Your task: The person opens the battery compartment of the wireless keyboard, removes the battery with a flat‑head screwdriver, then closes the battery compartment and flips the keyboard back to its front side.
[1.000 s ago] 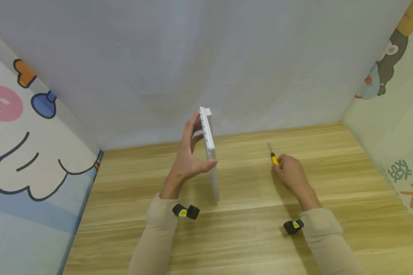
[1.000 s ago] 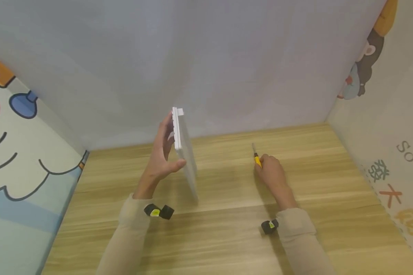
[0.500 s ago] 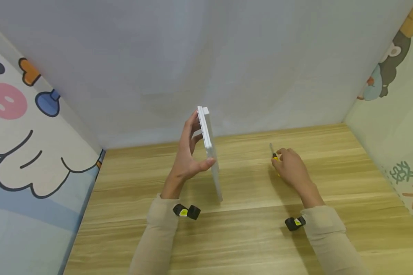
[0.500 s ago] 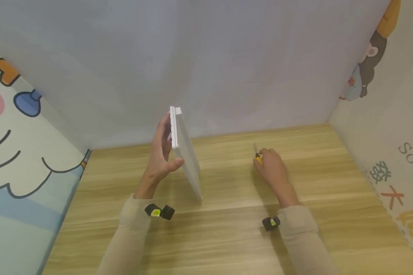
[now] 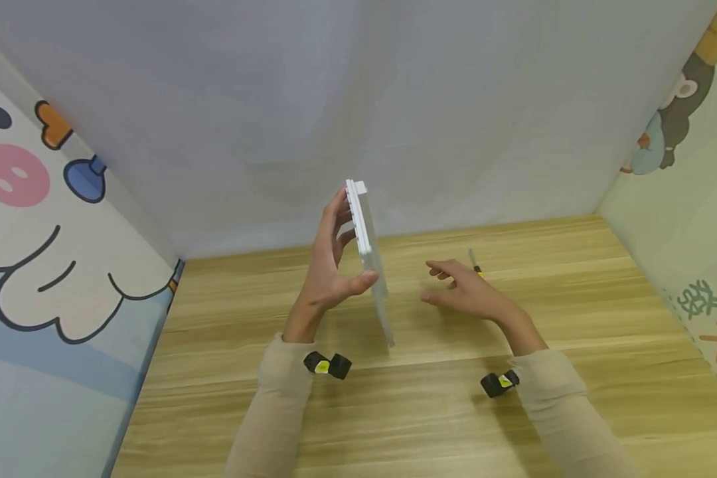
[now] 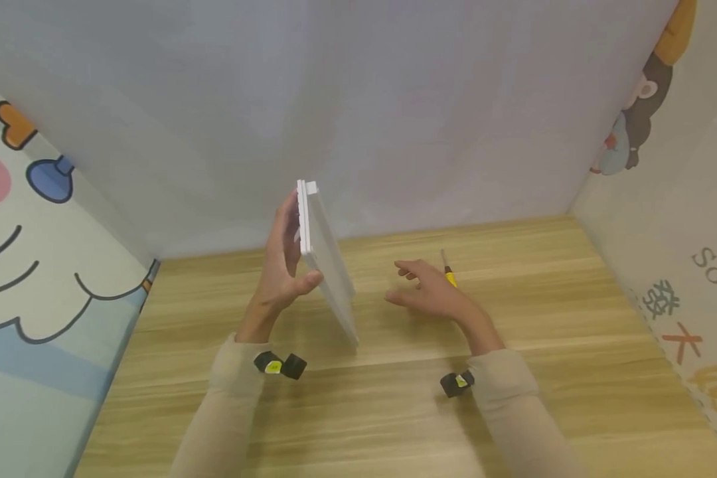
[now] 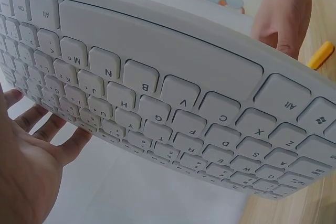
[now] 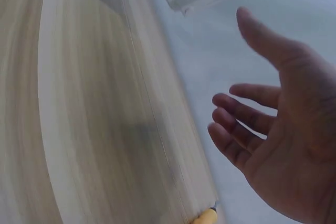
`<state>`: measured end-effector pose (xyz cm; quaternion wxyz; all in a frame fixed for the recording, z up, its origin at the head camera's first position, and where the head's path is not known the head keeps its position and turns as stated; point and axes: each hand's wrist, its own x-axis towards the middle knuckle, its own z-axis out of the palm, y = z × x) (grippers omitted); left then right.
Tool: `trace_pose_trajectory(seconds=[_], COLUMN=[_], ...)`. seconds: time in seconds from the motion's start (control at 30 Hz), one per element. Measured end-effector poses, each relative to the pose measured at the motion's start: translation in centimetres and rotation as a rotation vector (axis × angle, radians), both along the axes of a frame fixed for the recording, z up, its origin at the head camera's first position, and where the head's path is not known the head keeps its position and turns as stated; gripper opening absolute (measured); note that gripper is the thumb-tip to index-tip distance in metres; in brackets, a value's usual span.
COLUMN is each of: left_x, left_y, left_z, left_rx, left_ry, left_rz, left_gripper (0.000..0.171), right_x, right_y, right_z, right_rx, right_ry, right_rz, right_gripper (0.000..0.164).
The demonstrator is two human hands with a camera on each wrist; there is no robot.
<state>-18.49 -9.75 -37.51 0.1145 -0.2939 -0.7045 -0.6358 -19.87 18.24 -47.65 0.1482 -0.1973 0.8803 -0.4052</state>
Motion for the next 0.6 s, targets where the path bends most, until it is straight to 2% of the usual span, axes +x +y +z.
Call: trace_pose_trajectory(seconds=[0.4,0.6], left_x=[-0.1,-0.1], left_y=[0.6,0.8], left_z=[-0.3,-0.3], left_rx=[-0.002,0.014], left_ry=[-0.019,-0.017], left_rz=[-0.004,-0.007], left_gripper=[0.137,0.138], right_x=[0.5,0.9], right_y=[-2.6,-3.5], right_z=[-0.4,-0.6], right_rx=[-0.058,-0.065], right_ry=[-0.08,-0.087], right_rz=[0.189,0.225], right_gripper=[0.108,0.116])
